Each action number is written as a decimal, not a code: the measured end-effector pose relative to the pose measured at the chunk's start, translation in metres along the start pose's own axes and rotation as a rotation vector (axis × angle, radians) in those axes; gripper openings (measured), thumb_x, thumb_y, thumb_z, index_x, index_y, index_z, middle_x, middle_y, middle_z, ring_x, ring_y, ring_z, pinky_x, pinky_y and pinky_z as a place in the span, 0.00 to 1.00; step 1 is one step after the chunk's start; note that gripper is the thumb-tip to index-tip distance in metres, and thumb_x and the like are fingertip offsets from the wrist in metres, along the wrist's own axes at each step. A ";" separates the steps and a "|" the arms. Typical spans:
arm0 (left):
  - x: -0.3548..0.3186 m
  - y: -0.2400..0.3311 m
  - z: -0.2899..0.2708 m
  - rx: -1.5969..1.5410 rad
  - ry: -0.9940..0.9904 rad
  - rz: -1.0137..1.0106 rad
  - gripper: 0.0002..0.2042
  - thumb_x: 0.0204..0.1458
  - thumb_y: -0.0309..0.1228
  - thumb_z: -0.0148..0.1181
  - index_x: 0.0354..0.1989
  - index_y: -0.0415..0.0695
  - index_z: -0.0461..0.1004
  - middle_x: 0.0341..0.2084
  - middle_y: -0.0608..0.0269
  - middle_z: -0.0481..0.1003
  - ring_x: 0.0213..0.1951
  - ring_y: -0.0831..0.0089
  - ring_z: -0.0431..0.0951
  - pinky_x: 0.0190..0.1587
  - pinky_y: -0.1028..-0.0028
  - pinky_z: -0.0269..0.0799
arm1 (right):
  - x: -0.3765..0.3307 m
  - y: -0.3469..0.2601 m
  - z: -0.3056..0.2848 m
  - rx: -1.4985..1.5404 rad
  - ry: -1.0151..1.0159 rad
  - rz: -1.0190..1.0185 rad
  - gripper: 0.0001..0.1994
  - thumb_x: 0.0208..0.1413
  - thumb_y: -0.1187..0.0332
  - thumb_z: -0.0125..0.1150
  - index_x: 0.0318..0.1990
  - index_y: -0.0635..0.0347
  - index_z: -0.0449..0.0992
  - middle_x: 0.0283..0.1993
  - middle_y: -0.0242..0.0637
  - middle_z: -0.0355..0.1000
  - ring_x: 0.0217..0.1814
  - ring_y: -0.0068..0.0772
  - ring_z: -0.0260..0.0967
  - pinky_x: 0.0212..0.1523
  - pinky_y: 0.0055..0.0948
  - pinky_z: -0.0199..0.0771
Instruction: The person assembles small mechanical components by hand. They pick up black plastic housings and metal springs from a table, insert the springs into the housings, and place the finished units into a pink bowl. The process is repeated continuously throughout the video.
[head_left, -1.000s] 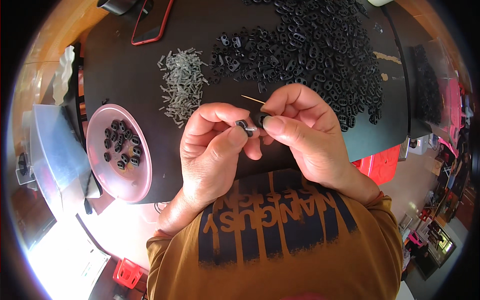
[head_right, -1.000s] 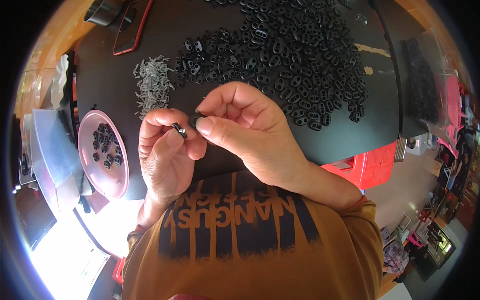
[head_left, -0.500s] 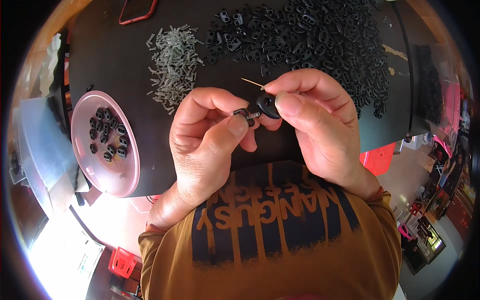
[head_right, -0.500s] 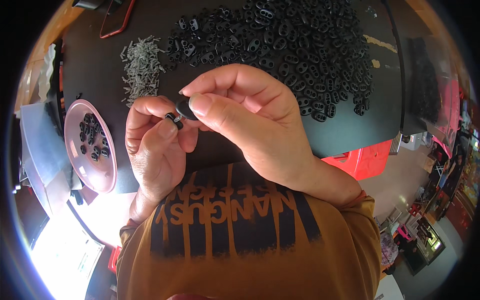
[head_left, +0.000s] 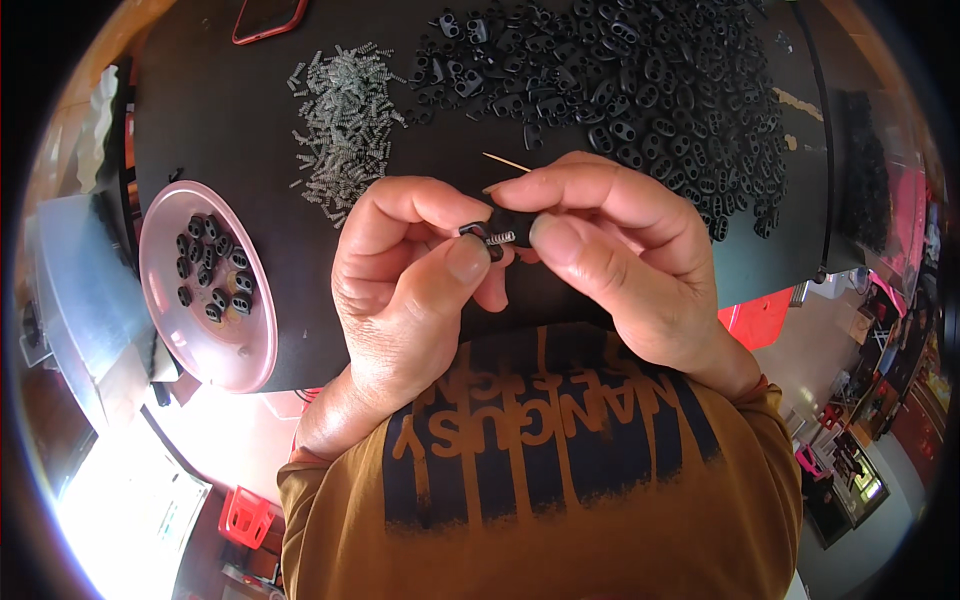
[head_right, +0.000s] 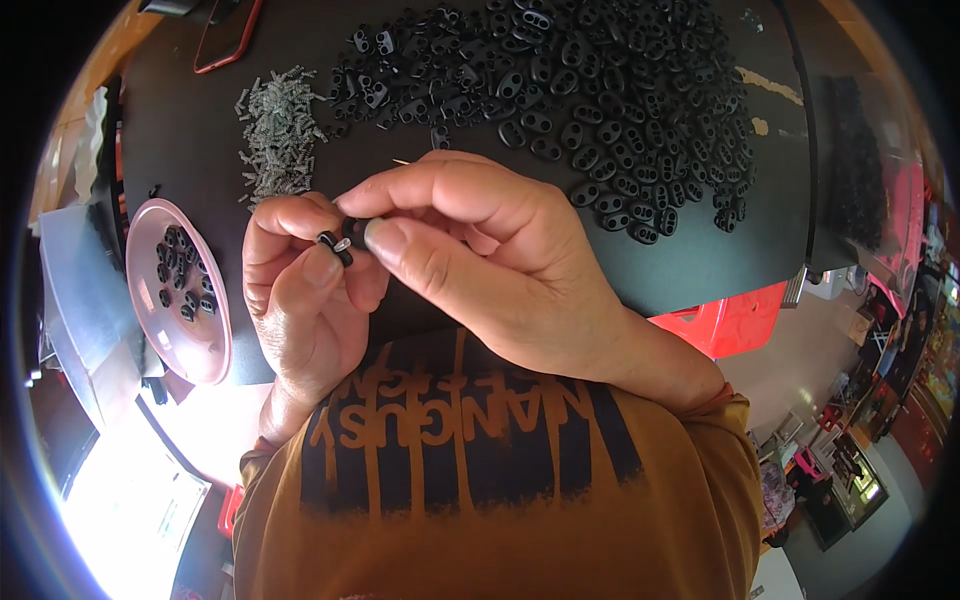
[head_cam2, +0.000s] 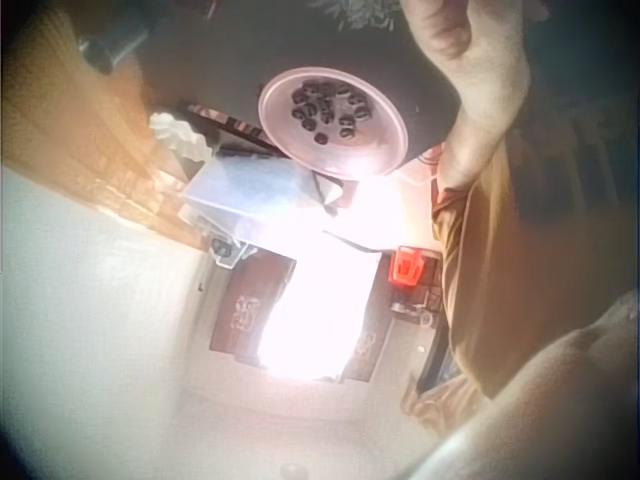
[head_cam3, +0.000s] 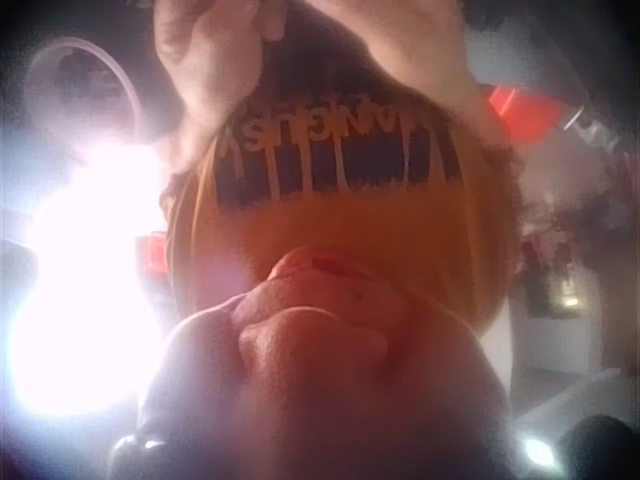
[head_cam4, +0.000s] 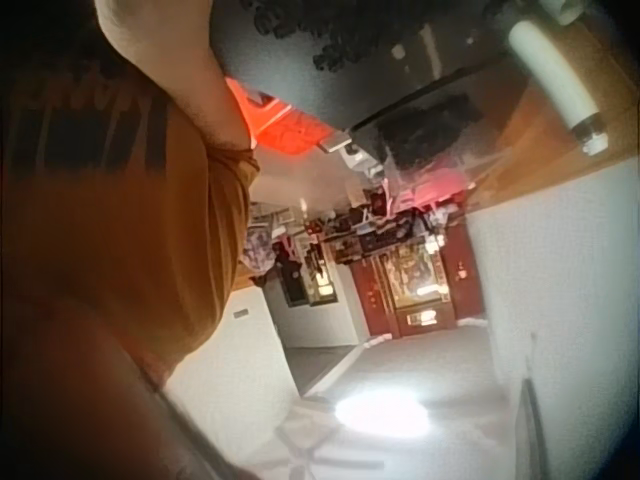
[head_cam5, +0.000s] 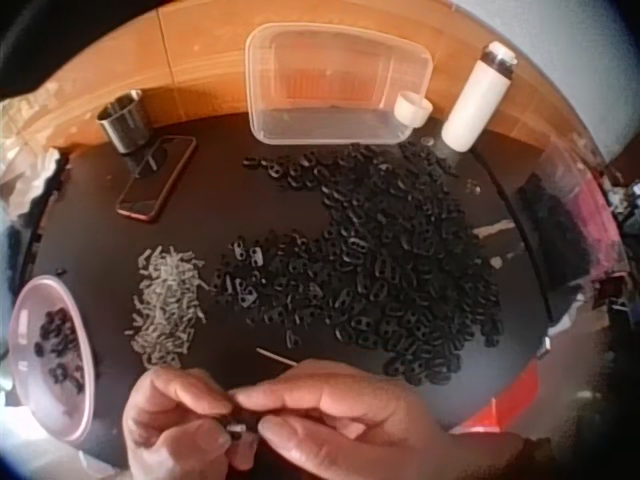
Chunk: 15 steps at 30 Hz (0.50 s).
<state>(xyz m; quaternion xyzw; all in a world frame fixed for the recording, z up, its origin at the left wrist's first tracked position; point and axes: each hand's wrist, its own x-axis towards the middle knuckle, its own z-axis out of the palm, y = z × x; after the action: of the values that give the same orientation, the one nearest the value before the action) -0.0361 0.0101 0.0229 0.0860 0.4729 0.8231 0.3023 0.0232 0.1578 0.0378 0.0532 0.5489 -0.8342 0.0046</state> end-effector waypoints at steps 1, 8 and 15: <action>0.000 0.000 0.000 -0.048 0.009 -0.005 0.07 0.47 0.24 0.52 0.35 0.40 0.66 0.27 0.61 0.69 0.20 0.80 0.67 0.22 0.82 0.64 | 0.000 0.001 -0.001 -0.012 -0.016 -0.030 0.11 0.54 0.75 0.48 0.44 0.69 0.68 0.38 0.38 0.66 0.38 0.23 0.65 0.39 0.21 0.66; 0.002 -0.004 -0.001 -0.188 -0.035 -0.027 0.06 0.47 0.21 0.52 0.35 0.39 0.66 0.26 0.60 0.72 0.20 0.80 0.70 0.23 0.82 0.68 | 0.001 -0.003 -0.011 -0.281 -0.103 -0.053 0.11 0.53 0.77 0.49 0.44 0.70 0.68 0.41 0.42 0.65 0.39 0.25 0.66 0.40 0.23 0.68; 0.004 -0.006 -0.003 -0.192 -0.034 -0.042 0.07 0.47 0.20 0.51 0.35 0.38 0.66 0.25 0.59 0.72 0.20 0.80 0.70 0.24 0.82 0.68 | 0.004 0.004 -0.004 0.016 0.006 -0.111 0.10 0.54 0.76 0.50 0.43 0.68 0.68 0.39 0.41 0.67 0.38 0.23 0.66 0.40 0.22 0.68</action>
<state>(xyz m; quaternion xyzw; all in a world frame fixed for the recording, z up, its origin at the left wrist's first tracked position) -0.0380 0.0120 0.0160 0.0606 0.3885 0.8566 0.3340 0.0194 0.1607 0.0323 0.0251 0.5445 -0.8372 -0.0437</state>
